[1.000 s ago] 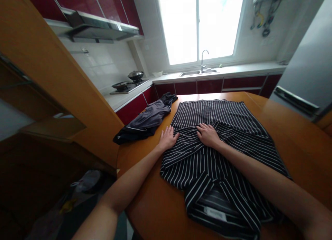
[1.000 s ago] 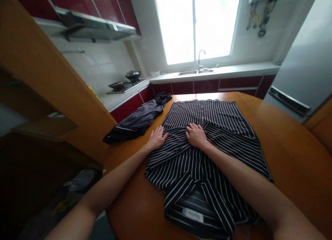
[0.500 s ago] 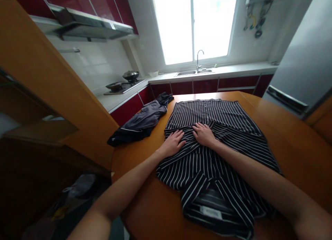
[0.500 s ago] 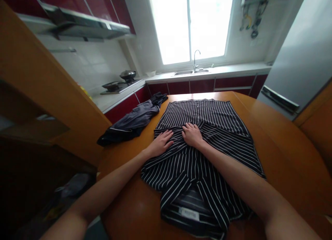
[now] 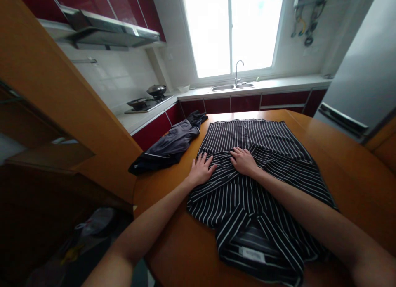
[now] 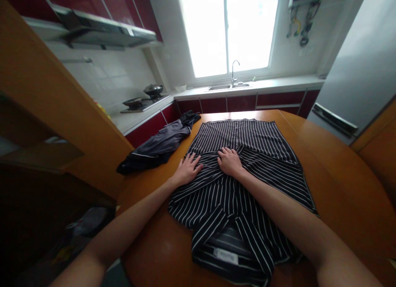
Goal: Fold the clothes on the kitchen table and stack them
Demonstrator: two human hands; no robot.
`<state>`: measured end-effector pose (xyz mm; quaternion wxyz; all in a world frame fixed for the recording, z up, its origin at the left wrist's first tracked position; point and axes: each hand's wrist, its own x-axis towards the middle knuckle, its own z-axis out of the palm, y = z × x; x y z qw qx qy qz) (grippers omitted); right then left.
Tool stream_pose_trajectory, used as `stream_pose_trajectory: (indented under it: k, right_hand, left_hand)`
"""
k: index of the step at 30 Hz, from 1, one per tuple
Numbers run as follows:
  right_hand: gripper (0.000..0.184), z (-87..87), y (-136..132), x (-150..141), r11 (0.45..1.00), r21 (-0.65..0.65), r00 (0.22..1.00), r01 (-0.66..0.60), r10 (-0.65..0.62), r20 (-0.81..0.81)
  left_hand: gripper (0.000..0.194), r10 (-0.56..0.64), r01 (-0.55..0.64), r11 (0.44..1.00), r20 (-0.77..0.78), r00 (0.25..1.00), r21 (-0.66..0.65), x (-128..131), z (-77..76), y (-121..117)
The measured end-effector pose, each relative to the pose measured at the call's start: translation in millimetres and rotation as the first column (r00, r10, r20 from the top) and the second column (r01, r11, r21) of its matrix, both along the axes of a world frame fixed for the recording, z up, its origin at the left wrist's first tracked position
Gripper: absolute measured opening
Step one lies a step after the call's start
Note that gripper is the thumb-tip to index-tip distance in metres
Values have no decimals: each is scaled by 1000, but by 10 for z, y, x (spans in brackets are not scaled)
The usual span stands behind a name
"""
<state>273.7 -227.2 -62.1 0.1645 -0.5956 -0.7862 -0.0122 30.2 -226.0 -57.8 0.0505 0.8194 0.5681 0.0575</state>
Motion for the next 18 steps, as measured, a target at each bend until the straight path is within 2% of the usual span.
stream_pose_trajectory:
  k: [4, 10, 13, 15, 18]
  right_hand:
    - [48, 0, 0, 1, 1000, 1, 1000, -2, 2, 5]
    - [48, -20, 12, 6, 1000, 10, 1000, -6, 6, -2]
    - [47, -9, 3, 6, 1000, 6, 1000, -4, 4, -2]
    - [47, 1, -4, 4, 1000, 4, 1000, -4, 4, -2]
    - [47, 6, -7, 2, 1000, 0, 1000, -1, 1, -2]
  left_hand:
    - [73, 56, -56, 998, 29, 998, 10, -30, -1, 5]
    - [69, 68, -68, 998, 40, 997, 5, -86, -22, 12]
    - [67, 66, -69, 995, 47, 997, 71, -72, -11, 3]
    - [64, 6, -14, 988, 48, 999, 156, -41, 19, -3]
    - [58, -190, 170, 960, 74, 979, 221, 18, 72, -14]
